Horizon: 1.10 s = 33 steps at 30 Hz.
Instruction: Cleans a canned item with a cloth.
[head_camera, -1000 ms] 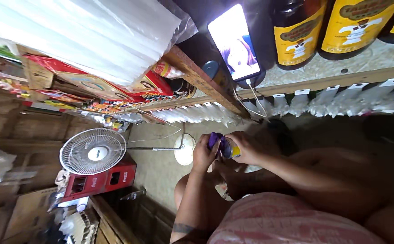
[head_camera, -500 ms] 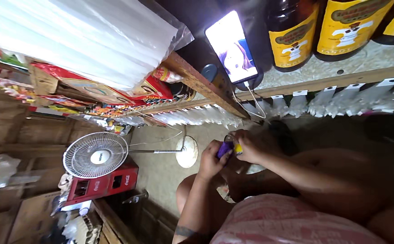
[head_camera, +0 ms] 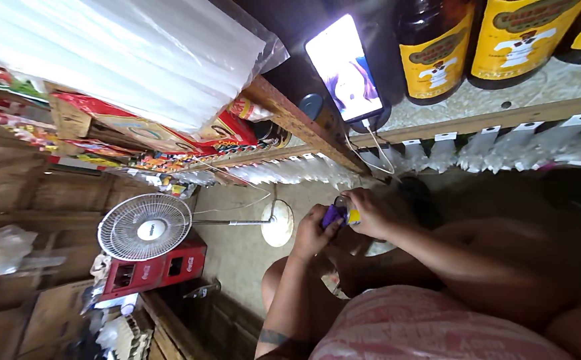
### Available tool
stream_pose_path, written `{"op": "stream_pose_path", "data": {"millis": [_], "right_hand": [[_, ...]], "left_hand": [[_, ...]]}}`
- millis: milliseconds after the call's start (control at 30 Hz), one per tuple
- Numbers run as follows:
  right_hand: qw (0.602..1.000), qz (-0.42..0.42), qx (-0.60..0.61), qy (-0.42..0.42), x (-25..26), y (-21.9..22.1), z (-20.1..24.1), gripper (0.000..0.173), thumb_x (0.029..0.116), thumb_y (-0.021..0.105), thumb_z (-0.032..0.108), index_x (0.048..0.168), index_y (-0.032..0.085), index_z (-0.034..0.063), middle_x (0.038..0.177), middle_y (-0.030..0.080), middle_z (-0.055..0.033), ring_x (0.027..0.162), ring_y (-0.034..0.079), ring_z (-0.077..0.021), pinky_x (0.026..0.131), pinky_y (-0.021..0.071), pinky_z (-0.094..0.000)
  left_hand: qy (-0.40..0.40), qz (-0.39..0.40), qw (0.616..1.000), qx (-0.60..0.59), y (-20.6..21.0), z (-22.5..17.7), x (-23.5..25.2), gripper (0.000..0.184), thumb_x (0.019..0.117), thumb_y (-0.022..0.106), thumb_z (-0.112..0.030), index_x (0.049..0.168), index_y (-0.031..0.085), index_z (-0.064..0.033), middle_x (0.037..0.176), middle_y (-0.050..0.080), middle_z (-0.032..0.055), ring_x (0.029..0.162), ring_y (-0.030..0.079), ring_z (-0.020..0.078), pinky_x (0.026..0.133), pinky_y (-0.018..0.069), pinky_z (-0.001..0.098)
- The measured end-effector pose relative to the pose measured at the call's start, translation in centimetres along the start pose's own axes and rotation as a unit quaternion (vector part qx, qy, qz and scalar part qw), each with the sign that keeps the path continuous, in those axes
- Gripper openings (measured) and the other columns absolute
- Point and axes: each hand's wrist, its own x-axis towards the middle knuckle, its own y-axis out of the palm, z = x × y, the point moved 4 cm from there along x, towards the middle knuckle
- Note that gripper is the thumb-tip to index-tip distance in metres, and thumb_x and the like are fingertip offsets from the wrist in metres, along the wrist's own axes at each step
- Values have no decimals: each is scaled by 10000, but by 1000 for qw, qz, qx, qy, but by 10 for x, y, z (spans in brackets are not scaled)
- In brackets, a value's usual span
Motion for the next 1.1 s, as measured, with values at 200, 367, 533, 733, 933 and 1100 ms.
{"op": "stream_pose_path", "data": {"millis": [200,367,533,733,933,1100], "right_hand": [[998,69,-10,6,-1,8,5,851,795,832,186,1523,405,76,1466,466,-234,1379,427,-422,1099,389,-573],[995,97,-20,-8,-5,8,15,828,811,813,164,1507,391,8,1471,442,-255,1389,406,-431,1103,370,-574],[999,39,-3,-24,-3,8,9,843,779,826,151,1509,416,55,1459,470,-250,1377,427,-428,1102,378,-572],[1000,7,-13,3,2,2,0,851,769,829,136,1514,421,80,1471,472,-232,1392,424,-413,1115,376,-567],[999,29,-22,27,2,-2,1,930,727,860,91,1530,392,86,1478,461,-230,1392,416,-422,1104,385,-576],[997,64,-32,19,2,7,2,900,766,836,129,1540,379,80,1485,442,-237,1389,411,-428,1109,382,-568]], "left_hand": [[62,-41,997,-37,3,-3,-3,346,923,707,-294,1035,711,34,993,708,148,908,697,188,840,591,371],[20,-99,994,52,-1,-7,-1,329,917,697,-244,1087,713,37,1036,713,176,922,714,257,835,597,430],[-83,-51,990,102,-8,-1,6,350,946,685,-239,1172,703,27,1113,707,204,988,711,327,873,577,512],[-163,94,981,55,-6,6,6,417,982,638,-319,1245,669,3,1222,682,185,1107,676,305,990,521,514],[-63,77,989,-106,3,8,-4,349,943,690,-289,1078,694,33,1056,704,146,942,687,180,887,565,390],[-12,21,993,-114,6,5,-5,323,925,704,-258,1011,691,53,996,697,150,919,680,176,870,565,365]]}}
